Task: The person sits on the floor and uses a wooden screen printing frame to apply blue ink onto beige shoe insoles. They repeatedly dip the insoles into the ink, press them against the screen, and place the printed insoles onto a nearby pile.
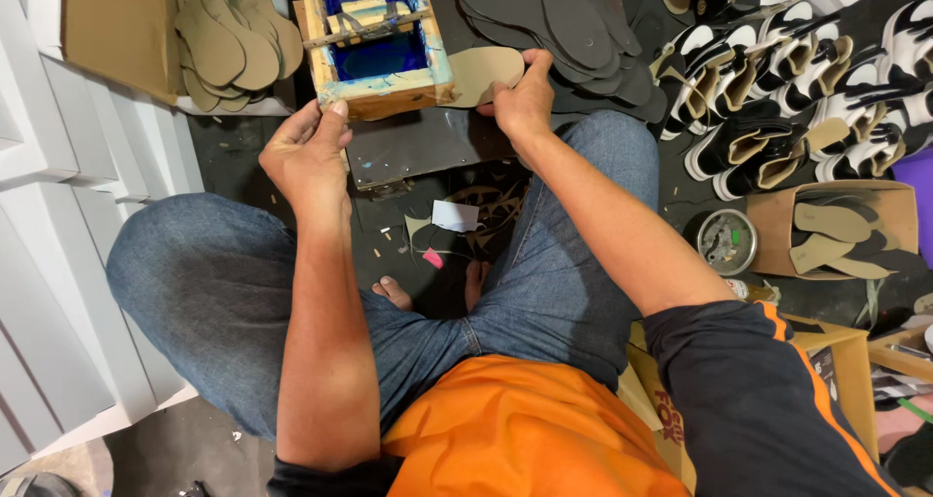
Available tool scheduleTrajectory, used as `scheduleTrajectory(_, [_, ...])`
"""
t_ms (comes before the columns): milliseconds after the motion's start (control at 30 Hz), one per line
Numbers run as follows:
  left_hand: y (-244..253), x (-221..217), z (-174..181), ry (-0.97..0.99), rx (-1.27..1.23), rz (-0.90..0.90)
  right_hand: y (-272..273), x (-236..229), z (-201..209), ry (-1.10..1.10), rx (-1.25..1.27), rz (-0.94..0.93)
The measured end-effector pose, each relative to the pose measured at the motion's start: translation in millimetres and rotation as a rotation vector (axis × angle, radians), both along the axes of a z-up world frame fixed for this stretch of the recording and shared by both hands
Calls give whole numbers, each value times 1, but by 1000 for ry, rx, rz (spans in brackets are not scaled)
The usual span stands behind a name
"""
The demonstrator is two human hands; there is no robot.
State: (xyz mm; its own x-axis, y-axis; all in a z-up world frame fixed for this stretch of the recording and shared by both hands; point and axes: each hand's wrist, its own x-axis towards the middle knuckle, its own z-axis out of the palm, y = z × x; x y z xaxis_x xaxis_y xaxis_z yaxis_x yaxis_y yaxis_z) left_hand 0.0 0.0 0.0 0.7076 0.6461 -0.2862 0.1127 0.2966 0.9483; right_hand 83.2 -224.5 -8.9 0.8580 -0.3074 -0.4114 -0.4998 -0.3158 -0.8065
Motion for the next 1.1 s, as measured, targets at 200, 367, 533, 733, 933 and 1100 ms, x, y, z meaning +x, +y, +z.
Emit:
scheduleTrajectory(200, [0, 0, -1, -5, -2, -2, 0, -2, 3, -17, -10, 25])
scheduleTrajectory(367, [0, -1, 1, 4, -6, -1, -7, 3, -8, -15, 29, 3])
scheduleTrajectory(533, [0, -1, 0, 3, -4, -13, -9, 5, -15, -25, 68, -15])
scheduleTrajectory(733, [2, 1, -7, -12, -15, -7, -9, -1, -11, -23, 88, -30])
scheduleTrajectory(933, [2, 1, -7, 2, -16, -10, -10, -6, -3, 9, -30, -22])
scheduleTrajectory(1100, [2, 4, -28, -38, -20, -15, -27, -1, -14, -159, -384, 92])
